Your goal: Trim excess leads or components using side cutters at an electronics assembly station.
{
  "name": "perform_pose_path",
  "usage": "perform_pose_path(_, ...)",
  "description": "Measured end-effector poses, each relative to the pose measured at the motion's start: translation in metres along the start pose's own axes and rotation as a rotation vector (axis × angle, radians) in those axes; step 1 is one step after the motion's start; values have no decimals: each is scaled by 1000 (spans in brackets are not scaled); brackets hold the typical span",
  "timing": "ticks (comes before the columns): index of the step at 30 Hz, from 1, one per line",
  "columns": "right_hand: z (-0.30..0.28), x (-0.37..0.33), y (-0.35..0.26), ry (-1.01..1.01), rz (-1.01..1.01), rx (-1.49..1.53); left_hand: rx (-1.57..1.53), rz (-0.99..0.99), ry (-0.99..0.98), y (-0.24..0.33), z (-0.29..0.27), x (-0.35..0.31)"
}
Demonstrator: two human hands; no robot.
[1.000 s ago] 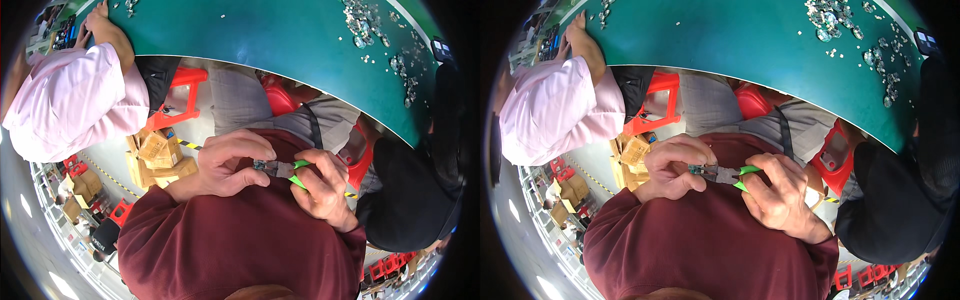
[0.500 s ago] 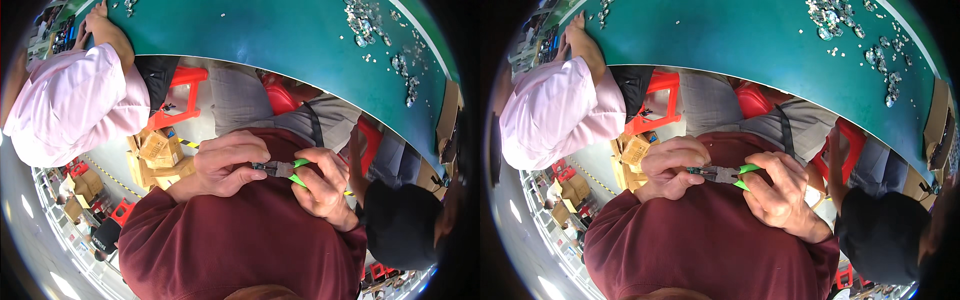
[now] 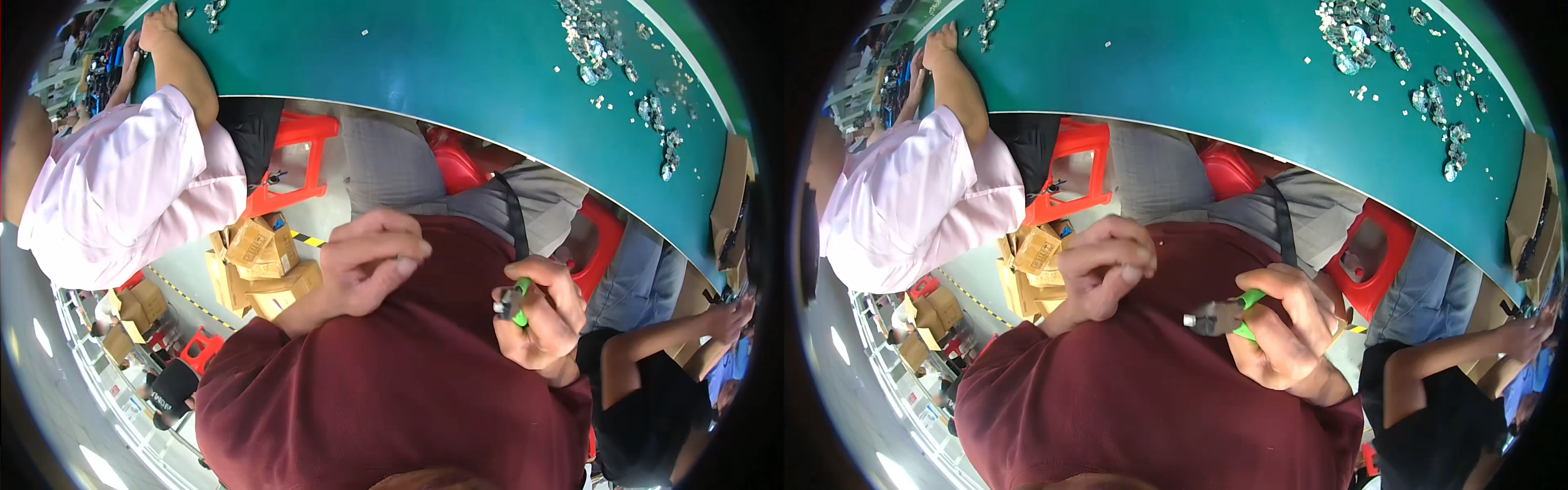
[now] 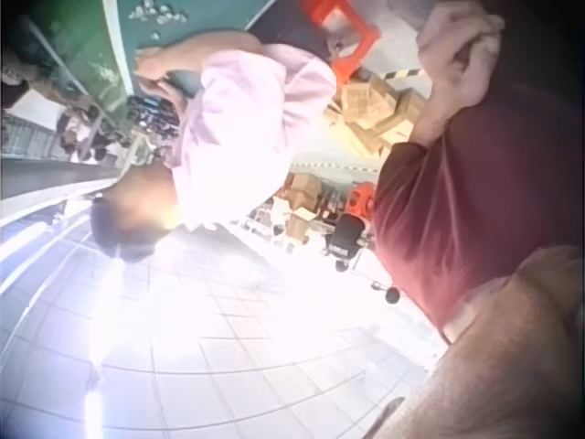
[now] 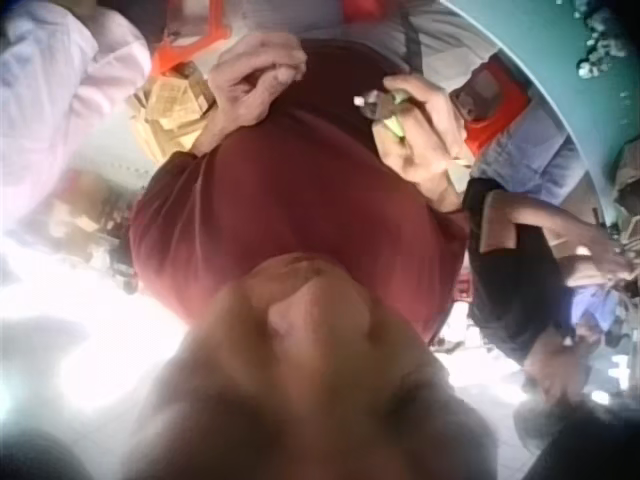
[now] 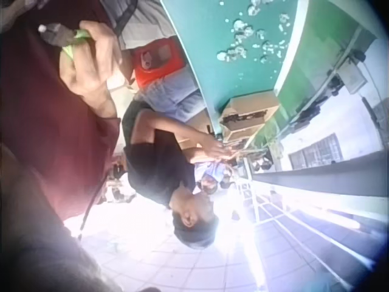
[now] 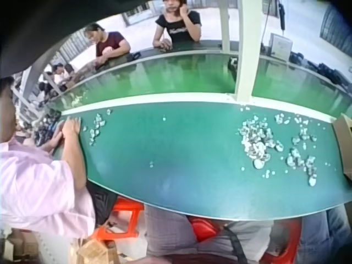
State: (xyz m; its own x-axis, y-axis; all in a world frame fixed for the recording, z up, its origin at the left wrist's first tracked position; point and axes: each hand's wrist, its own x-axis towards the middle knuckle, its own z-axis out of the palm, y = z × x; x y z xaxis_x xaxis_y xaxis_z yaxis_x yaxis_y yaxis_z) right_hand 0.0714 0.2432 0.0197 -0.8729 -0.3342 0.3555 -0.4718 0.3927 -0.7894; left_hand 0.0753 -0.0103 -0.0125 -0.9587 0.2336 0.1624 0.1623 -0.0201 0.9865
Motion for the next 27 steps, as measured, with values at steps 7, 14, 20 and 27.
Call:
perform_pose_path(7, -6, 13, 22, 123, 187, -77, -563, -85, 16, -16, 7, 0)
perform_pose_path(14, -28, 81, 84, 253, 132, -664, -611, -42, 103, -14, 25, 34)
perform_pose_path(20, -17, 88, 136, 373, 62, -679, -480, 29, 128, -17, 30, 46)
perform_pose_path(27, -13, 88, 135, 338, 62, -679, -462, 2, 158, -17, 24, 47)
